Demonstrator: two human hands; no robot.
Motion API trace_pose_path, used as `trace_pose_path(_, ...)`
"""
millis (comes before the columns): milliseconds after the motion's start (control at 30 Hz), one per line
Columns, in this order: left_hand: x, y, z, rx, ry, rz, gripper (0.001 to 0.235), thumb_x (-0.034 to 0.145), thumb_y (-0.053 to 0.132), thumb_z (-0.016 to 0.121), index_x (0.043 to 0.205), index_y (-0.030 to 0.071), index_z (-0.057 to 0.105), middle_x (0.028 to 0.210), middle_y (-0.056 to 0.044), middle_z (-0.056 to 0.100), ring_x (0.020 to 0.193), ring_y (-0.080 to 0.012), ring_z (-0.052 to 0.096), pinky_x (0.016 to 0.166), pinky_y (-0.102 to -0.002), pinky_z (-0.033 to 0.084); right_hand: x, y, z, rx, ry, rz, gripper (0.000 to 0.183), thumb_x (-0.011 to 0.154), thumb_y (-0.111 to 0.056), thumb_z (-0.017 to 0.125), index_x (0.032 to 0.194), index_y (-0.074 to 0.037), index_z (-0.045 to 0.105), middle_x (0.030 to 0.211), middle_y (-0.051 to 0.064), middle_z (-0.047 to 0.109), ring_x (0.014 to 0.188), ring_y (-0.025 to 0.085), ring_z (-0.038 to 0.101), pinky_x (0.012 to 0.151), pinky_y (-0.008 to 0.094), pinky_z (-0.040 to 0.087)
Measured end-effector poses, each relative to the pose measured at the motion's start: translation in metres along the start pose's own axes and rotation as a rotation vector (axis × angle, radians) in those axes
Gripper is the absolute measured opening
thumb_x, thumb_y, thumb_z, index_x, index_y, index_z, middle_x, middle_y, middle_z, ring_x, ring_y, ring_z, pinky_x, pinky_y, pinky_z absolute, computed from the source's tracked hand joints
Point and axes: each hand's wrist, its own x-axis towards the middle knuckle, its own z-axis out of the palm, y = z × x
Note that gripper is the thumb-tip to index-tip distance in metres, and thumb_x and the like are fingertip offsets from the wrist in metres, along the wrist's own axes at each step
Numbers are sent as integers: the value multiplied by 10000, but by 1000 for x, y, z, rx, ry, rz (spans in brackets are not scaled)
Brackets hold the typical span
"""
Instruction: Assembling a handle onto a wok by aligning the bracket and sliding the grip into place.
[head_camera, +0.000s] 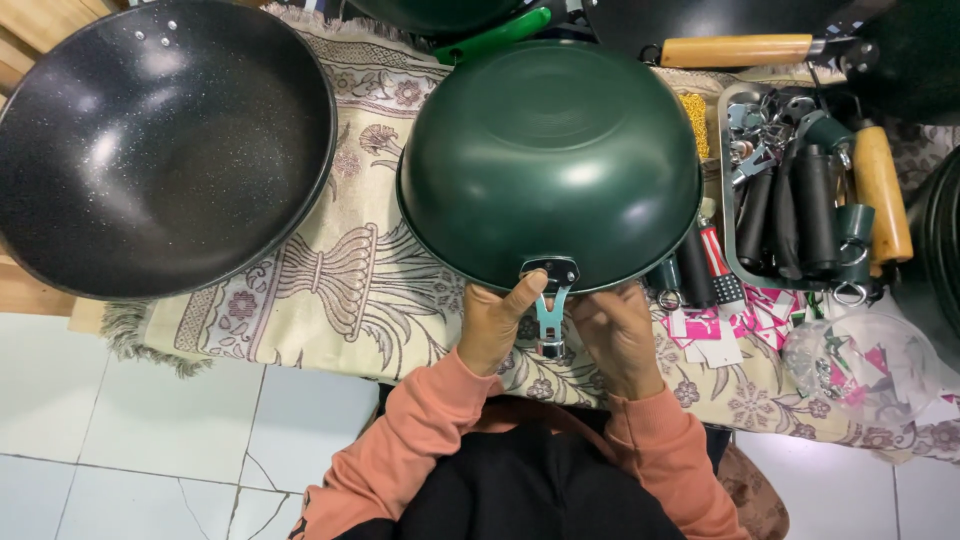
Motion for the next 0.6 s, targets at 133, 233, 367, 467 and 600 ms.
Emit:
trace_pose_path(133, -12, 30, 22, 14, 6, -22, 93, 869, -16, 759, 903, -88, 711, 667, -199, 689, 559, -229, 683, 538, -366, 606, -8, 3, -30, -31, 10, 26, 403, 836, -28, 673, 1237, 0, 642, 1039, 202, 764, 873, 281, 766, 804, 385, 610)
trace_pose_path(233, -10, 10, 13, -4, 8, -19, 95, 871, 4, 776, 921, -56, 722, 710, -172, 708, 580, -214, 698, 566, -359, 609, -15, -16, 8, -81, 4, -19, 423, 870, -30, 671, 1282, -32, 574, 1097, 164, 746, 933, 260, 756, 830, 349, 607)
trace_pose_path(367, -2, 33, 26, -29, 5, 23, 112, 861, -16, 773, 928, -66, 699, 717, -163, 680, 567, -227, 674, 561, -379, 603, -17, -12, -7, -152, -7, -63, 428, 893, 33, 659, 1298, -21, 532, 1115, 184, 723, 934, 285, 755, 815, 342, 621)
trace_pose_path(467, 1, 34, 24, -22, -16, 44, 116, 870, -12, 764, 951, -66, 701, 739, -162, 682, 582, -224, 671, 570, -377, 603, -19, -13, -3, -208, 11, -77, 405, 917, 32, 655, 1300, -8, 530, 1109, 182, 722, 929, 280, 760, 814, 336, 627)
trace_pose_path(600, -1, 14, 12, -26, -14, 45, 114, 878, -25, 755, 968, -65, 697, 755, -167, 682, 588, -226, 669, 571, -380, 599, -20, -20, 15, -298, 51, -82, 366, 932, 26, 661, 1275, 8, 537, 1077, 183, 720, 915, 276, 762, 817, 345, 630)
